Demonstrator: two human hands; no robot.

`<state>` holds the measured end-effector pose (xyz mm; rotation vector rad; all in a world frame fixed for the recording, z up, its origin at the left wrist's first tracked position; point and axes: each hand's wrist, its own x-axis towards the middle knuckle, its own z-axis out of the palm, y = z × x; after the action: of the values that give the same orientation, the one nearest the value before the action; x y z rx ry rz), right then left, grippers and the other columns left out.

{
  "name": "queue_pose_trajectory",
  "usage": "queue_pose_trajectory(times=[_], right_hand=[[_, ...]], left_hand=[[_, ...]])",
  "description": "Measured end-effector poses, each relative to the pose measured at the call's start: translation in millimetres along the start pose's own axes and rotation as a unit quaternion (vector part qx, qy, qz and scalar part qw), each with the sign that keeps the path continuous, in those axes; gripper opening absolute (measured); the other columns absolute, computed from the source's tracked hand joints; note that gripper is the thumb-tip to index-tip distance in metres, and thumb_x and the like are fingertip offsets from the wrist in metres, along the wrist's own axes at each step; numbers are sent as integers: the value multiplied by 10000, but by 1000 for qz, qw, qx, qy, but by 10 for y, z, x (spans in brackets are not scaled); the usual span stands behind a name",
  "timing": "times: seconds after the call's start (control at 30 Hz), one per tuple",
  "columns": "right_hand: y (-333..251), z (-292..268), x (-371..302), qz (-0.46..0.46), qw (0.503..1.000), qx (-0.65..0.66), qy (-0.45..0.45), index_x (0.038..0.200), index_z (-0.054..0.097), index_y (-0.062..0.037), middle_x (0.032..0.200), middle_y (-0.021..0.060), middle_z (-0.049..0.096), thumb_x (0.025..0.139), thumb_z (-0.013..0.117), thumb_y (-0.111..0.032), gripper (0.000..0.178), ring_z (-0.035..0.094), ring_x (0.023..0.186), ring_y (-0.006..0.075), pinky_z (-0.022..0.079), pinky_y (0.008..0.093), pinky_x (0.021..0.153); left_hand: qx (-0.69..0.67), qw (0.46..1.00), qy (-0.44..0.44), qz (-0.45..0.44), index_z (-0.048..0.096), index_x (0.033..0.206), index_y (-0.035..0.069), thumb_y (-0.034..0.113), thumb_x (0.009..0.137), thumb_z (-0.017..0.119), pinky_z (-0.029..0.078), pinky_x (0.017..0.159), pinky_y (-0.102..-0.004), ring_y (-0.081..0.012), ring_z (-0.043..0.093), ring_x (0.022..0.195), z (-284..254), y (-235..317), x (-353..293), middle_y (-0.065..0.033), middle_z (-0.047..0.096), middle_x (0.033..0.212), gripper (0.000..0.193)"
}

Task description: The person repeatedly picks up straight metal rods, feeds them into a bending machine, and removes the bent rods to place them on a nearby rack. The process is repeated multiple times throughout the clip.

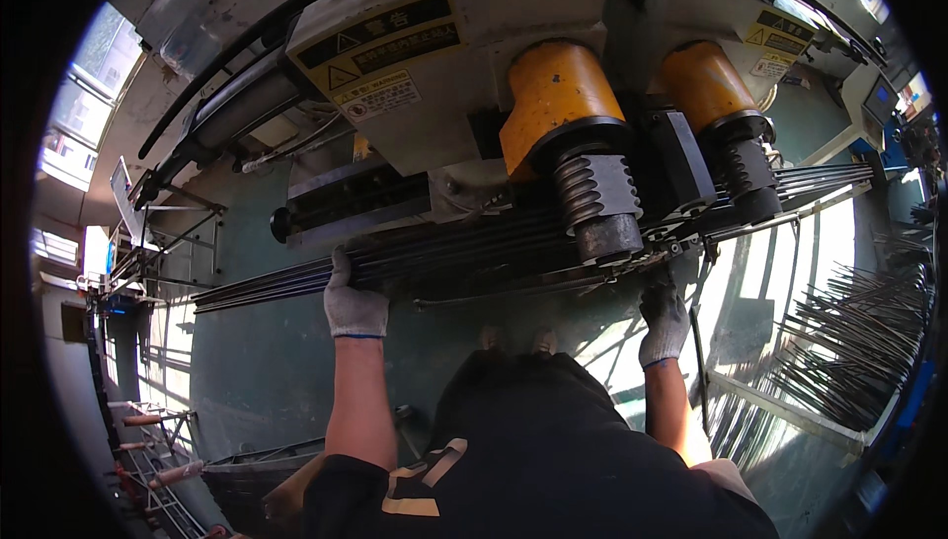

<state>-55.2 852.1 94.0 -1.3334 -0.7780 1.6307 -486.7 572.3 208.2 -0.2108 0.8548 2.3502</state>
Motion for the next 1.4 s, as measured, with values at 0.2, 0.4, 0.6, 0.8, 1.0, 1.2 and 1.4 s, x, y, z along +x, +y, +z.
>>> queue_pose_trajectory(times=[0.2,0.4,0.6,0.8,1.0,1.2,1.4], right_hand=[[315,216,-71,9,998,-18,-53,1286,757,-69,1053,49,799,1152,697,-367,332,753,870,157,578,293,744],[712,101,-277,75,993,-73,-62,1175,742,-82,991,49,767,1092,788,-333,269,706,825,131,506,258,672],[1039,469,-975,72,989,-126,-19,1127,736,-105,958,25,732,1101,754,-326,223,662,815,102,448,251,657],[1442,977,-1700,73,990,-118,11,1073,719,-99,910,7,701,1081,729,-228,130,626,772,95,431,249,632],[1473,1121,-2116,72,987,-142,-4,1090,724,-105,932,-8,712,1094,733,-274,170,654,806,97,462,262,657],[1391,851,-1875,58,989,-138,9,1104,723,-103,944,-18,698,1090,733,-187,86,659,819,116,521,304,683],[1512,781,-1695,77,978,-192,-4,1212,762,-25,972,64,794,1085,747,-243,253,725,810,155,563,304,716]], left_hand=[[-23,997,56,-45,722,1426,77,332,1168,630,469,1246,-592,-343,629,1432,275,-114,-205,-129,724,1485,374],[-98,993,55,-23,711,1415,47,267,1162,623,509,1216,-548,-351,674,1365,-283,583,-45,-141,746,1439,347],[-93,987,78,102,708,1286,17,265,1173,571,549,1153,-557,-394,709,1246,-1258,2422,55,-178,764,1278,304],[-95,965,139,199,703,1241,8,329,1195,511,567,1121,-588,-413,717,1184,-2363,3966,440,-186,763,1226,378],[-27,969,100,225,691,1322,64,391,1205,517,599,1084,-587,-392,723,1207,-2744,4480,537,-191,760,1287,388],[70,983,39,166,619,1548,279,512,1180,575,595,1099,-615,-376,717,1280,-2942,4474,414,-129,737,1413,438],[198,969,56,135,572,1638,332,606,1160,556,564,1137,-611,-330,688,1359,-2894,4406,375,-71,722,1483,552]])
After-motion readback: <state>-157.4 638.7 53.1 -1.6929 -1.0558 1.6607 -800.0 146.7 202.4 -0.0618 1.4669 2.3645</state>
